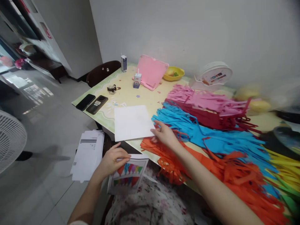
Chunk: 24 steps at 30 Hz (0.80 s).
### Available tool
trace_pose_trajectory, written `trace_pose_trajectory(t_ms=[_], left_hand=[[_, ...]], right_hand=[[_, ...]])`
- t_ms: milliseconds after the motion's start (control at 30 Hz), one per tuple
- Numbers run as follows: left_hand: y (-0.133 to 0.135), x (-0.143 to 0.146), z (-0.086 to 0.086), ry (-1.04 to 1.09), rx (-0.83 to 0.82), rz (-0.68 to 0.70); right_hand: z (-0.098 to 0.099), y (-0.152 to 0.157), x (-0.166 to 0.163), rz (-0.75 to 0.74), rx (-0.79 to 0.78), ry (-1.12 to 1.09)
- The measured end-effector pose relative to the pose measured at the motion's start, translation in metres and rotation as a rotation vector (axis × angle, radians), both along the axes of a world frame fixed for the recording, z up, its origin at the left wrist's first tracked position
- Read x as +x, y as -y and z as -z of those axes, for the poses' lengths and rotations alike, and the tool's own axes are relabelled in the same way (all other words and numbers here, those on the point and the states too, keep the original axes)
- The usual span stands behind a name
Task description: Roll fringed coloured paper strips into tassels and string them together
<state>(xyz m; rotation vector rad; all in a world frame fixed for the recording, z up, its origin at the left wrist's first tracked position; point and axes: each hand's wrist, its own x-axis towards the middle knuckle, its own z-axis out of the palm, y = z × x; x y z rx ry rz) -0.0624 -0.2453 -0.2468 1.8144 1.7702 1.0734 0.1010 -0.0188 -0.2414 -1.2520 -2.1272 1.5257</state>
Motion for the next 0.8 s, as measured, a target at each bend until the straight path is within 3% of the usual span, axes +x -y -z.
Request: trace_pose_trajectory(t_ms=[67,167,267,400,567,800], left_hand=[[-0.01,-0.003,0.0,0.019,-0.02,0.06],[-0.029,-0.009,0.005,0.074,-0.085,0.159],[-0.047,-0.018,0.014,0.171,-0.147,0.222],[-0.056,-0.028,0.02,0.256,-0.168,0.252],[-0.058,-0.034,0.02,0.288,-0.206,0.289],[-0.059,-0.033,0.018,0.329,-0.222,0.268]], right_hand=[[-0.004,0.009,-0.001,-0.006,0.078,0.054],[-0.009,0.016,-0.002,-0.054,0.389,0.245],[-0.005,0.016,-0.009,-0.232,0.648,0.269],[0.014,0.022,-0.024,-0.398,0.639,0.118],[0.032,0.04,-0.028,-0.419,0.673,0.106],[0.033,0.034,-0.036,-0.378,0.703,0.13]])
